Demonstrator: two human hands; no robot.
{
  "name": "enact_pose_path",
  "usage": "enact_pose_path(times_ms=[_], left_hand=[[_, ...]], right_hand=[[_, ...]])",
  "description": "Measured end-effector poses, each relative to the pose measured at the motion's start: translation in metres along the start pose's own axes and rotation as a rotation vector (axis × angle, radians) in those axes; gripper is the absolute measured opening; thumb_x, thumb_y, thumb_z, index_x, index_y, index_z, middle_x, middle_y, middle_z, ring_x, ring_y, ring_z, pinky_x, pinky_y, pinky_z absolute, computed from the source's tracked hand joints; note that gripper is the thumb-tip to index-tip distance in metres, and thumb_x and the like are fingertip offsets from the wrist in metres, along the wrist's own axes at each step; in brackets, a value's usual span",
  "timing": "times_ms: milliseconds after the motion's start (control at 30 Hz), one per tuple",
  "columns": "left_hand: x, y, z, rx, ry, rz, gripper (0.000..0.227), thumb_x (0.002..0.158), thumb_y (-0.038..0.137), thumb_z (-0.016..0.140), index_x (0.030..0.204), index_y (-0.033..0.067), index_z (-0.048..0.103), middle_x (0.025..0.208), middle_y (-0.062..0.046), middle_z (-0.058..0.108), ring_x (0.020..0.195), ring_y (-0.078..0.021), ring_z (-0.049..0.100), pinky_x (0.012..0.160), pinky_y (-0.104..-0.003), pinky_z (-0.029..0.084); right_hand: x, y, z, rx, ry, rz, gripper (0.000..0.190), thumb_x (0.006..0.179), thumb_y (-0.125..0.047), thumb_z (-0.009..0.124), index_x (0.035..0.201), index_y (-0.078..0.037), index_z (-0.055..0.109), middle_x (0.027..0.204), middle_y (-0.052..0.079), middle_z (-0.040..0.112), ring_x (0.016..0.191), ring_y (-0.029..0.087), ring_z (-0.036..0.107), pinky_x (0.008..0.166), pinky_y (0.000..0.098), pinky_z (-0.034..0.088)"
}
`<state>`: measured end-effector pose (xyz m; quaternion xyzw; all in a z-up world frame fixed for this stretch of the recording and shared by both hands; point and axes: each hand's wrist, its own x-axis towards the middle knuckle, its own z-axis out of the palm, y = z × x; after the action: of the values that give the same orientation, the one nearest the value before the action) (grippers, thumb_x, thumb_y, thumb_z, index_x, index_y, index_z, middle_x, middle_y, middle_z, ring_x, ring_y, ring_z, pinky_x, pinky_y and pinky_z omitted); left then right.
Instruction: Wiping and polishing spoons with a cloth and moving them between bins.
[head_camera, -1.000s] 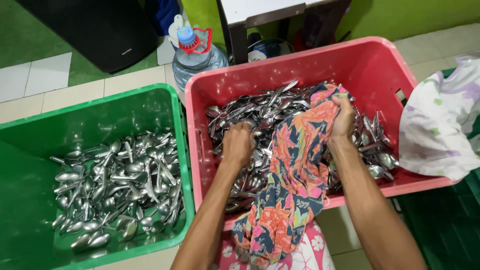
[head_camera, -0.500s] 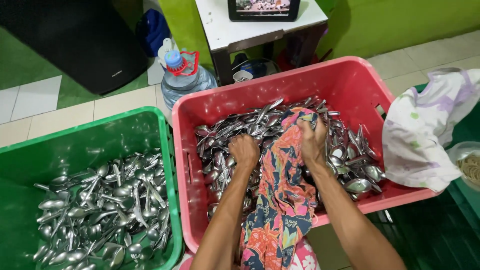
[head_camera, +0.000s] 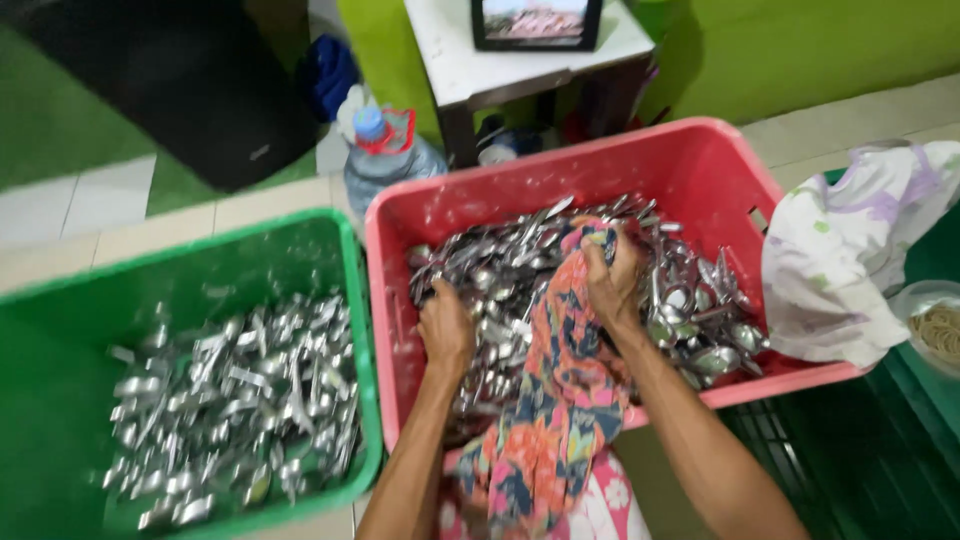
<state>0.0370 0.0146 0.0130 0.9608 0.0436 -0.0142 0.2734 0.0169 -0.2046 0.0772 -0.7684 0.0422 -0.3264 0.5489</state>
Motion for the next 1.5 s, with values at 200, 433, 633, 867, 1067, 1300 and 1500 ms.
enact_pose_path(times_ms=[200,433,633,867,1067,1300,1500], left_hand=[[-0.033,-0.033,-0.015,-0.328,0.194,0.028,0.021,0.096,0.006,0.048,0.108,0.0072,0.065,0.087,-0.024,0.075,0.091,-0.0484,0.072,0.079,-0.057,0.056],[-0.049,-0.015,-0.011,-0.413,0.199,0.141,0.018,0.097,0.008,0.053,0.103,0.0097,0.07,0.093,-0.02,0.077,0.089,-0.041,0.074,0.076,-0.052,0.058],[-0.059,-0.008,-0.031,-0.347,0.301,0.4,0.015,0.101,0.009,0.049,0.108,0.0144,0.061,0.101,-0.014,0.073,0.091,-0.0419,0.071,0.073,-0.052,0.057],[-0.044,-0.021,-0.007,-0.244,0.334,0.563,0.026,0.096,0.0,0.048,0.108,0.0182,0.062,0.089,-0.003,0.067,0.088,-0.0282,0.069,0.073,-0.039,0.057],[-0.037,-0.021,0.006,-0.199,0.359,0.616,0.023,0.094,-0.002,0.052,0.107,0.0156,0.062,0.087,-0.003,0.064,0.089,-0.0294,0.068,0.072,-0.039,0.058],[-0.045,-0.013,0.0,-0.27,0.363,0.577,0.02,0.099,0.002,0.052,0.105,0.0169,0.063,0.083,0.0,0.063,0.085,-0.024,0.068,0.07,-0.035,0.058],[-0.044,-0.008,0.003,-0.288,0.399,0.559,0.015,0.108,0.02,0.048,0.102,0.0168,0.061,0.08,-0.002,0.061,0.078,-0.0256,0.068,0.064,-0.035,0.057]], right_hand=[[-0.028,0.063,0.022,-0.271,-0.197,-0.288,0.028,0.094,-0.024,0.061,0.117,-0.009,0.066,0.105,0.013,0.055,0.099,0.037,0.062,0.089,0.0444,0.048],[-0.065,0.017,0.051,-0.617,-0.371,-0.59,0.042,0.101,-0.033,0.059,0.136,-0.009,0.06,0.122,0.019,0.052,0.105,0.034,0.061,0.083,0.0425,0.055],[-0.078,0.016,0.055,-0.679,-0.626,-0.672,0.072,0.084,-0.032,0.062,0.148,-0.002,0.045,0.137,0.025,0.048,0.116,0.038,0.05,0.095,0.0462,0.042],[-0.076,0.078,0.062,-0.417,-0.637,-0.45,0.028,0.082,-0.032,0.069,0.099,-0.01,0.062,0.092,0.011,0.059,0.086,0.035,0.065,0.074,0.0457,0.054],[-0.08,0.1,0.063,-0.502,-0.628,-0.41,0.034,0.078,-0.037,0.075,0.096,-0.013,0.059,0.09,0.01,0.061,0.086,0.034,0.068,0.07,0.0469,0.056],[-0.083,0.086,0.061,-0.551,-0.552,-0.438,0.032,0.076,-0.033,0.076,0.091,-0.013,0.056,0.085,0.008,0.056,0.082,0.033,0.067,0.067,0.0438,0.056],[-0.082,0.08,0.059,-0.568,-0.512,-0.424,0.032,0.078,-0.037,0.075,0.088,-0.015,0.055,0.084,0.006,0.054,0.081,0.031,0.067,0.065,0.0411,0.057]])
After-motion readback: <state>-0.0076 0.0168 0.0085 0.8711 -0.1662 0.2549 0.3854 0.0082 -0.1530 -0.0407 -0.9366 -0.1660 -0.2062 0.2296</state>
